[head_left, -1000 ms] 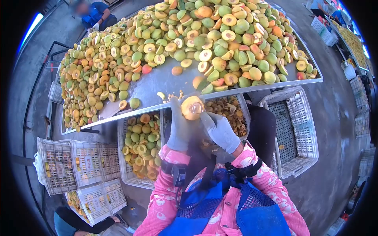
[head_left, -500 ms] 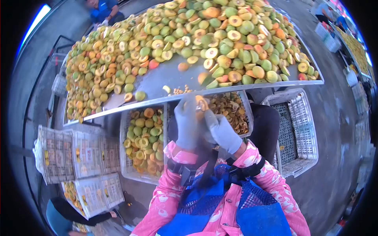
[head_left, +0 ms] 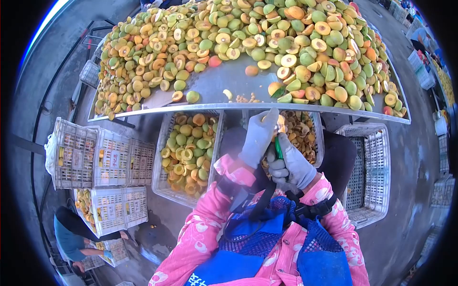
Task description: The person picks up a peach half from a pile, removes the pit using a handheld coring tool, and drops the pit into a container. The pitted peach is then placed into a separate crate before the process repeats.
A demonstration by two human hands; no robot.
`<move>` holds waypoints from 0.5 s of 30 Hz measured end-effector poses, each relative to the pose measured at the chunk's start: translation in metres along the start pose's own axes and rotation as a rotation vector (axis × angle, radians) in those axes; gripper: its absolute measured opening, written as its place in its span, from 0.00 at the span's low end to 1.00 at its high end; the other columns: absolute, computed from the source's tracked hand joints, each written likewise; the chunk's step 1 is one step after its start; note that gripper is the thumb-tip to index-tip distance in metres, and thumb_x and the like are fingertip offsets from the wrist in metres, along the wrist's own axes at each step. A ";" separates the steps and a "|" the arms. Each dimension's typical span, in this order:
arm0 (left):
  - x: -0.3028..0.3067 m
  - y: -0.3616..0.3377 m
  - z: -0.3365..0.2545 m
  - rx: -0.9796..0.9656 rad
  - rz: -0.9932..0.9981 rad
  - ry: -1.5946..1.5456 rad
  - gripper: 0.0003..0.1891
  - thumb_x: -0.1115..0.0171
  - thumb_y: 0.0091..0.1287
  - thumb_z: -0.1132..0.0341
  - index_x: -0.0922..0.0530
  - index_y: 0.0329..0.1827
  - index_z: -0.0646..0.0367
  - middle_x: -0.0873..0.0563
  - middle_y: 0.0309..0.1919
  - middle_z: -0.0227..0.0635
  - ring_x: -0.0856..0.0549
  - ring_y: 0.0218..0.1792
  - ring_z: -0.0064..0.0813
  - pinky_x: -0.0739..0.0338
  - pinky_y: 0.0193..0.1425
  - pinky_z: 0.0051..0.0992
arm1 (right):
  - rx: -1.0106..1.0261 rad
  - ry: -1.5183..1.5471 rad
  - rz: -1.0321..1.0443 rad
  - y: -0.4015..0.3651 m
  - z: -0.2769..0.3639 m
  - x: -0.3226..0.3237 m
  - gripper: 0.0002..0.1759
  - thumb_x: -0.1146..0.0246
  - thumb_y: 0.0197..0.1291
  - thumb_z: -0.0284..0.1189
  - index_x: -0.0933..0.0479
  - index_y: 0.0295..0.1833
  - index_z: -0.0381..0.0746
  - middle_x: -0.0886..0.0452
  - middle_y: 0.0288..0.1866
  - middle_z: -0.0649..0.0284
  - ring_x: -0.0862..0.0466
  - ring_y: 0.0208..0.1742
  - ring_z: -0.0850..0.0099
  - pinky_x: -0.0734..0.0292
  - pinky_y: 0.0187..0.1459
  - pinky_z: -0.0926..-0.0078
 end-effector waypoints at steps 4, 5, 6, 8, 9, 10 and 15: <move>-0.005 -0.014 -0.033 -0.242 -0.013 0.146 0.15 0.42 0.70 0.60 0.18 0.39 0.66 0.16 0.27 0.35 0.19 0.29 0.21 0.24 0.35 0.26 | -0.111 0.192 0.244 0.002 -0.011 -0.004 0.33 0.56 0.65 0.65 0.31 0.31 0.45 0.48 0.14 0.79 0.49 0.10 0.85 0.55 0.12 0.84; -0.009 -0.016 -0.043 -0.303 0.020 0.163 0.16 0.45 0.70 0.59 0.19 0.41 0.67 0.15 0.28 0.36 0.17 0.30 0.23 0.23 0.35 0.25 | -0.123 0.302 0.402 0.001 -0.011 -0.013 0.32 0.56 0.66 0.64 0.30 0.32 0.45 0.47 0.15 0.79 0.49 0.10 0.85 0.55 0.12 0.84; -0.009 -0.012 -0.039 -0.297 0.037 0.154 0.16 0.45 0.70 0.59 0.19 0.41 0.67 0.15 0.28 0.36 0.17 0.30 0.23 0.23 0.35 0.25 | -0.130 0.411 0.558 -0.001 -0.009 -0.019 0.32 0.57 0.67 0.63 0.29 0.33 0.45 0.46 0.15 0.79 0.49 0.10 0.85 0.55 0.12 0.84; -0.031 -0.005 -0.007 0.038 0.328 -0.379 0.21 0.49 0.73 0.53 0.20 0.43 0.66 0.15 0.29 0.38 0.17 0.28 0.26 0.22 0.34 0.25 | -0.133 0.486 0.649 0.004 -0.008 -0.024 0.31 0.57 0.68 0.62 0.28 0.33 0.46 0.45 0.16 0.79 0.49 0.10 0.85 0.55 0.12 0.84; -0.039 -0.010 0.007 0.242 0.328 -0.605 0.25 0.54 0.74 0.46 0.23 0.46 0.63 0.16 0.32 0.41 0.17 0.28 0.29 0.21 0.33 0.25 | -0.105 0.458 0.605 0.009 -0.008 -0.024 0.31 0.56 0.67 0.62 0.28 0.33 0.46 0.45 0.16 0.79 0.48 0.10 0.85 0.55 0.12 0.84; -0.043 -0.012 0.011 0.250 0.341 -0.606 0.25 0.54 0.74 0.46 0.23 0.46 0.63 0.16 0.32 0.41 0.17 0.28 0.29 0.21 0.33 0.25 | -0.077 0.431 0.563 0.013 -0.008 -0.022 0.31 0.56 0.67 0.63 0.28 0.33 0.45 0.45 0.16 0.79 0.48 0.10 0.85 0.54 0.12 0.84; -0.010 -0.004 0.068 0.379 -0.011 -0.910 0.28 0.52 0.73 0.42 0.25 0.51 0.62 0.16 0.37 0.41 0.17 0.30 0.32 0.21 0.32 0.27 | 0.062 0.339 0.517 0.024 -0.008 -0.009 0.31 0.56 0.69 0.60 0.29 0.29 0.45 0.47 0.13 0.78 0.46 0.10 0.84 0.51 0.12 0.83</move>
Point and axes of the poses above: each hand's wrist, its own y-axis towards the middle knuckle, its own x-axis out of the back of the hand, z = x × y, the point moved 9 cm from there along y, towards the middle knuckle
